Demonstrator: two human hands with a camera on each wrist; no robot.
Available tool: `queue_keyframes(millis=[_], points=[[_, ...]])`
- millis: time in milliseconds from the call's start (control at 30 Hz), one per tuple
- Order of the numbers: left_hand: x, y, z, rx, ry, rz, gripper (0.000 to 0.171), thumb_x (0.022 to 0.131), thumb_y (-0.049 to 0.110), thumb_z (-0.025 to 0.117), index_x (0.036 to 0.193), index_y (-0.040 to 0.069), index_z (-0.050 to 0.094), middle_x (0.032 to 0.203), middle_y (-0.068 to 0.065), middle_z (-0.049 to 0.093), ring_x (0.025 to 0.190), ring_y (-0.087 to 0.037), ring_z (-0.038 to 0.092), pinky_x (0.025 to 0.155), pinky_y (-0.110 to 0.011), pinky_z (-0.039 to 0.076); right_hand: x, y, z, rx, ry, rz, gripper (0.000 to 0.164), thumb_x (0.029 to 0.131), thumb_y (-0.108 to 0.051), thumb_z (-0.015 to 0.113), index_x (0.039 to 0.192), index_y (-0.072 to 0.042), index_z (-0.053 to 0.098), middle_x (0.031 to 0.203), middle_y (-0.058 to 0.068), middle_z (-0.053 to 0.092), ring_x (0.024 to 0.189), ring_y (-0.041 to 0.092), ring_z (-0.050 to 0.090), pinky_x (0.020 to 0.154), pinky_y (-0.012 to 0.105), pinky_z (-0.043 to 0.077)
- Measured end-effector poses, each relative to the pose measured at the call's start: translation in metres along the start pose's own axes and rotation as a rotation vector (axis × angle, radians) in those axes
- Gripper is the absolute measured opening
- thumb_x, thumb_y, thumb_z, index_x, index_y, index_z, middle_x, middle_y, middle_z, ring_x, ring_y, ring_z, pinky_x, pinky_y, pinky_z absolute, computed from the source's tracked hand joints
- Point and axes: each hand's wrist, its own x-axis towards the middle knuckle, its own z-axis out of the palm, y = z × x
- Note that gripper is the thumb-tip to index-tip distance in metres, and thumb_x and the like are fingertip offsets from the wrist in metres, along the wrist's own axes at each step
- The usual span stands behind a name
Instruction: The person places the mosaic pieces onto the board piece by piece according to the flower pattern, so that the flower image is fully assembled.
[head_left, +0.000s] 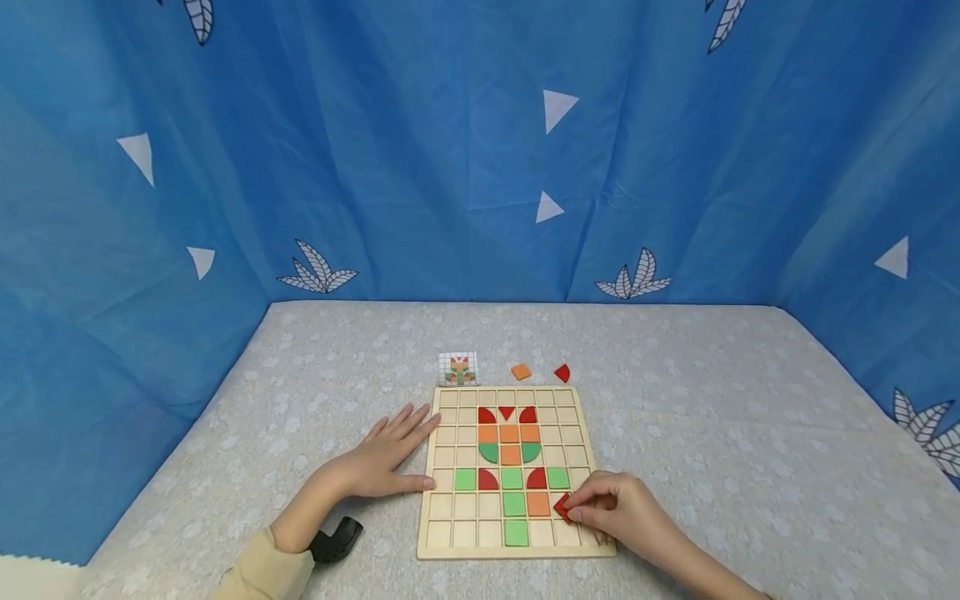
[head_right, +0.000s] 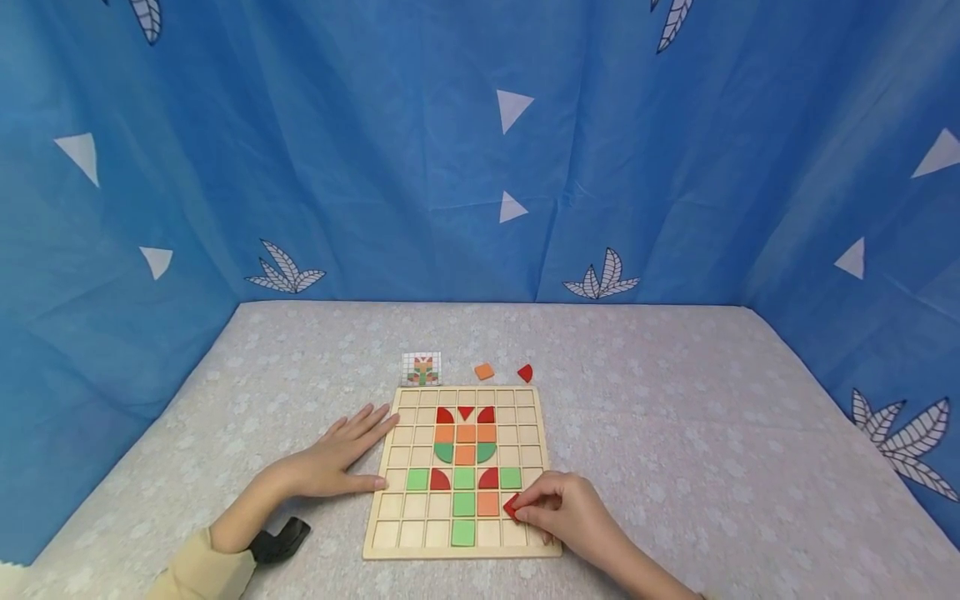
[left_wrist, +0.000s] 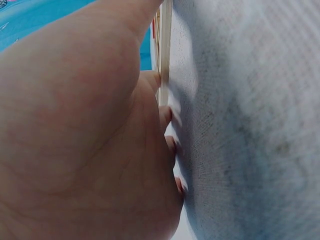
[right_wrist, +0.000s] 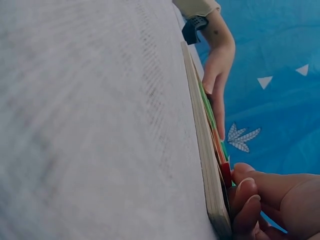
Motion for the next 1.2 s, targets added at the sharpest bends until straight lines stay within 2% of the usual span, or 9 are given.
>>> queue_keyframes(millis=[167,300,500,833,1000,1200], points=[[0.001,0.0,-0.001,0.002,-0.011,-0.006,0.091,0.083,0.064,0.054,0.152,0.021,0.013,0.156,-0.005,0.003,0.139,-0.024,-0.004,0.107,-0.052,-0.001,0.0,-0.001,0.001,-0.05,0.015,0.015,0.01,0.077,-0.017,0.078,0.084,-0.012,0.073,0.073,-0.001,0.061,0.046,0.005,0.046,0.039,0.023,0.042],[0.0,0.0,0.0,0.002,0.004,0.01,0.09,0.084,0.062,0.055,0.152,0.017,0.017,0.155,-0.009,0.006,0.14,-0.029,-0.001,0.106,-0.055,0.002,0.001,0.001,0.001,-0.052,-0.001,0.005,0.018,0.076,-0.018,0.079,0.092,-0.011,0.072,0.072,-0.001,0.058,0.048,0.005,0.046,0.04,0.022,0.041],[0.001,-0.001,0.001,-0.001,-0.007,-0.008,0.09,0.083,0.065,0.054,0.152,0.021,0.014,0.156,-0.004,0.003,0.14,-0.024,-0.003,0.107,-0.053,-0.001,0.001,0.003,0.002,-0.071,-0.012,-0.039,0.025,0.078,-0.02,0.077,0.1,-0.009,0.073,0.072,-0.003,0.058,0.049,0.004,0.047,0.04,0.024,0.043],[0.0,0.003,-0.002,0.001,-0.002,0.003,0.089,0.084,0.061,0.056,0.152,0.018,0.016,0.155,-0.007,0.005,0.14,-0.028,-0.001,0.106,-0.055,0.001,0.006,0.0,0.011,-0.168,0.1,-0.044,0.014,0.078,-0.017,0.078,0.089,-0.013,0.072,0.064,-0.007,0.054,0.043,0.004,0.045,0.036,0.025,0.041],[-0.002,0.008,-0.007,-0.013,-0.005,0.019,0.087,0.086,0.055,0.058,0.151,0.012,0.019,0.154,-0.014,0.009,0.139,-0.035,0.001,0.104,-0.059,0.002,0.006,-0.002,0.014,-0.174,0.136,-0.045,0.013,0.077,-0.016,0.078,0.088,-0.014,0.072,0.065,-0.007,0.054,0.043,0.004,0.044,0.036,0.024,0.04],[-0.002,0.011,-0.008,-0.015,-0.02,0.016,0.087,0.087,0.057,0.056,0.151,0.011,0.019,0.154,-0.014,0.008,0.139,-0.036,0.001,0.104,-0.06,0.002,0.006,-0.004,0.018,-0.22,0.176,-0.049,0.011,0.077,-0.015,0.078,0.086,-0.015,0.072,0.068,-0.01,0.056,0.046,0.003,0.043,0.038,0.023,0.039]])
